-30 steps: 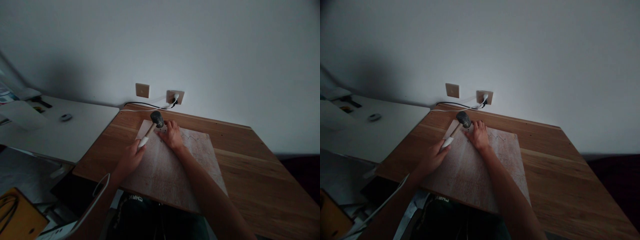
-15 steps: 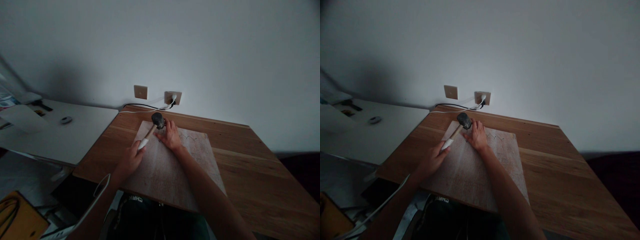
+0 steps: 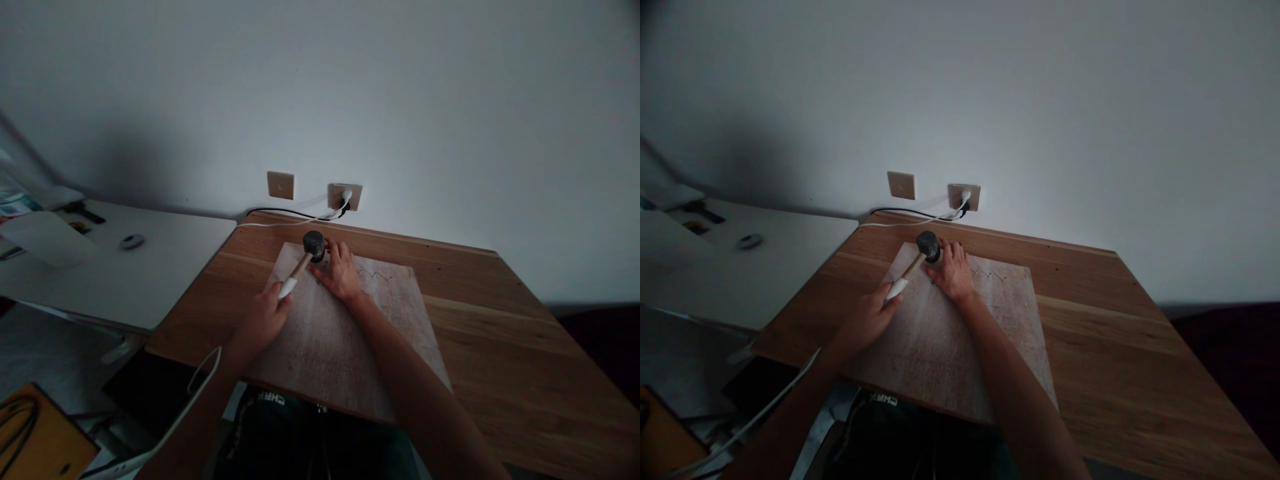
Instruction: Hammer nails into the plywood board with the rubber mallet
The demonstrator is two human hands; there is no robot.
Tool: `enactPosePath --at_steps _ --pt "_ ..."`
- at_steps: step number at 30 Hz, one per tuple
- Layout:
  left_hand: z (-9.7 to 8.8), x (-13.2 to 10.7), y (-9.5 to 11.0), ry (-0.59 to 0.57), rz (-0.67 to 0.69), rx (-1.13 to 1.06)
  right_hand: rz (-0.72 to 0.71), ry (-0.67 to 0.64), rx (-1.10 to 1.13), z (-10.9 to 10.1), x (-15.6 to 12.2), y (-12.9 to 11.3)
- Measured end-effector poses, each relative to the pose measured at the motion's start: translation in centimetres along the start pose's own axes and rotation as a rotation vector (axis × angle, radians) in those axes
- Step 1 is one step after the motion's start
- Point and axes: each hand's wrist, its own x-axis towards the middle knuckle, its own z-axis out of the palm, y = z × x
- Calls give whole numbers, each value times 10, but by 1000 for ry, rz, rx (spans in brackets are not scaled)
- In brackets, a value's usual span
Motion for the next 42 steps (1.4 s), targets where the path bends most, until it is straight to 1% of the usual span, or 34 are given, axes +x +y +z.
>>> enactPosePath --at_steps 2,5,8,10,13,16,19,24,28,32,36,38,42 --pt "0 0 1 5 1 -12 2 0 -9 0 0 0" --pt "0 -4 -2 50 45 -127 7 1 -32 0 -1 -1" --pt "2 -6 -7 104 42 -219 21 -3 -45 -2 -1 -3" --pt "4 -7 -10 151 18 -238 23 -8 -48 -4 -1 -5" --pt "5 -5 -12 198 -18 -228 -12 -29 -51 -6 -1 -5" --pt "5 -4 -12 214 -15 -218 -47 -73 -56 -7 -1 -5" --pt "4 -4 -11 193 14 -213 -34 -103 -67 -8 0 -6" --pt "4 -6 -9 146 54 -198 34 -121 -116 -11 3 -10" --pt "5 -6 -8 125 43 -198 73 -133 -143 -11 3 -11" --pt "2 -4 -10 103 48 -231 96 -88 -126 -7 3 -8" --pt "-7 -1 -12 54 87 -160 114 4 -63 -1 2 -3" --pt "-12 1 -12 23 103 -103 108 15 -51 -1 2 -3" --pt "-16 2 -7 -10 102 -11 104 -8 -65 -4 2 -6"
